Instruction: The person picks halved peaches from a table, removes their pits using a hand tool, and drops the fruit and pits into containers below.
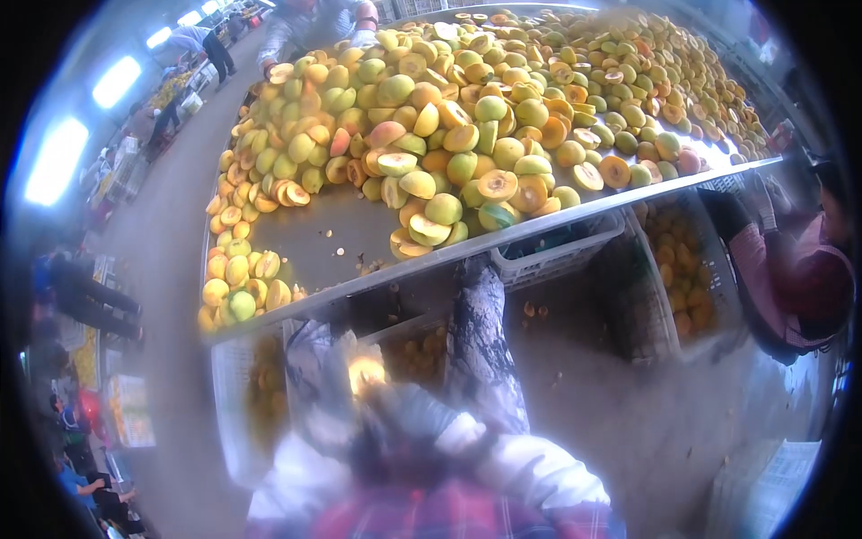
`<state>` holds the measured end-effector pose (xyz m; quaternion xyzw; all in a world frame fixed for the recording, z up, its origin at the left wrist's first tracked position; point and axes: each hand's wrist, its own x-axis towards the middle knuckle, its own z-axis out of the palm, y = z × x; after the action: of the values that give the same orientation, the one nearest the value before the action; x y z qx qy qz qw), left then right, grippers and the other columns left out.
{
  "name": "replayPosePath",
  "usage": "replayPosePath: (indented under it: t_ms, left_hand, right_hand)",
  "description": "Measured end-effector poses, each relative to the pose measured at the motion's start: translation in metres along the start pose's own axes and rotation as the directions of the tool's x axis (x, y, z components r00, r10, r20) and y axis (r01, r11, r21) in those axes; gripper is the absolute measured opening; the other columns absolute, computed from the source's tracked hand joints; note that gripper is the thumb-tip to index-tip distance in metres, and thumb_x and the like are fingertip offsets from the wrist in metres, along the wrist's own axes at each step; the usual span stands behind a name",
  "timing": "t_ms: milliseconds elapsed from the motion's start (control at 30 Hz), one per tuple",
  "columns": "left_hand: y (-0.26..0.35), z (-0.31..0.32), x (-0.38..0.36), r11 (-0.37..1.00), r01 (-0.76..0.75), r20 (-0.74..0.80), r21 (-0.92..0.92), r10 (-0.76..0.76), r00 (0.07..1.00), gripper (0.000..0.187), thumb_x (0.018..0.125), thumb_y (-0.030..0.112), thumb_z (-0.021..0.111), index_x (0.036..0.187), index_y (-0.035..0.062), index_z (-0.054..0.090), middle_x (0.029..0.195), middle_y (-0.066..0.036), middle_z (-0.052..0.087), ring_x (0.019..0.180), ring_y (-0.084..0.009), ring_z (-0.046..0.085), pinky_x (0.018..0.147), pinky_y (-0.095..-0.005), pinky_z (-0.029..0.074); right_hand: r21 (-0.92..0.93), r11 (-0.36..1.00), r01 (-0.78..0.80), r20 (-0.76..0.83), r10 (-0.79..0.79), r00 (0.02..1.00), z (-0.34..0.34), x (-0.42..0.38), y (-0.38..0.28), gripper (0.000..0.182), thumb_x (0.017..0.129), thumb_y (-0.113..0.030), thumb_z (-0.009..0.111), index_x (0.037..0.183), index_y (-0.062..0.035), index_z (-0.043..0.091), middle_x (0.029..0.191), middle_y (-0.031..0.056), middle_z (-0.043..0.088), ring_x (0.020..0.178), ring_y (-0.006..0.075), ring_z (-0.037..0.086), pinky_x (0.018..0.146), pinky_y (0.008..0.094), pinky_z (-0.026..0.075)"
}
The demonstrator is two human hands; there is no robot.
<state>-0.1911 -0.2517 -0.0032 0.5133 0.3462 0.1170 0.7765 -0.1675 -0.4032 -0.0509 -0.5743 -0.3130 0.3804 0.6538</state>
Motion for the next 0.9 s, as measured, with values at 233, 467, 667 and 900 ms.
replayPosePath:
  t_ms: [233,467,667,900]
  left_hand:
    - [0.03,0.023,-0.005,0.996,0.027,-0.044,0.081,-0.023,0.999,0.05,0.096,0.046,0.051,0.08,0.0018,0.066,0.07,-0.009,0.064,0.062,-0.0194,0.062,0.059,-0.0299,0.051]
    - [0.061,0.047,-0.065,0.885,-0.35,-0.075,0.309,0.389,0.918,0.039,0.094,0.039,0.055,0.09,0.0008,0.064,0.077,-0.011,0.064,0.068,-0.019,0.061,0.063,-0.0287,0.05]
    - [0.008,0.016,-0.032,0.957,-0.126,-0.383,0.261,0.223,0.896,0.031,0.091,0.027,0.061,0.105,0.0001,0.06,0.091,-0.012,0.065,0.081,-0.0179,0.062,0.073,-0.0284,0.05]
    - [0.057,0.07,-0.09,0.966,-0.259,-0.317,-0.007,0.243,0.917,0.038,0.091,0.034,0.058,0.081,-0.0011,0.067,0.069,-0.006,0.062,0.057,-0.0154,0.057,0.054,-0.0263,0.045]
  right_hand:
    - [0.644,0.621,-0.447,0.094,0.516,0.851,0.014,0.01,-0.079,0.037,0.094,-0.028,0.055,0.125,-0.0106,0.048,0.113,0.0056,0.047,0.097,0.0177,0.042,0.079,0.0262,0.033]
    - [0.11,0.988,0.112,-0.094,-0.101,0.99,0.026,0.002,-0.007,0.023,0.097,-0.031,0.057,0.104,-0.0095,0.063,0.075,-0.0033,0.059,0.056,0.0062,0.052,0.047,0.0204,0.04]
    - [0.053,0.972,-0.23,-0.013,0.231,0.973,0.021,-0.01,-0.017,0.017,0.098,-0.016,0.051,0.108,-0.005,0.06,0.081,0.0001,0.06,0.063,0.0109,0.055,0.052,0.025,0.045]
    - [-0.722,0.651,0.234,0.079,-0.257,0.963,0.022,-0.005,-0.015,0.026,0.089,-0.017,0.05,0.111,-0.0021,0.052,0.085,0.0181,0.063,0.08,0.0335,0.063,0.068,0.0437,0.05]
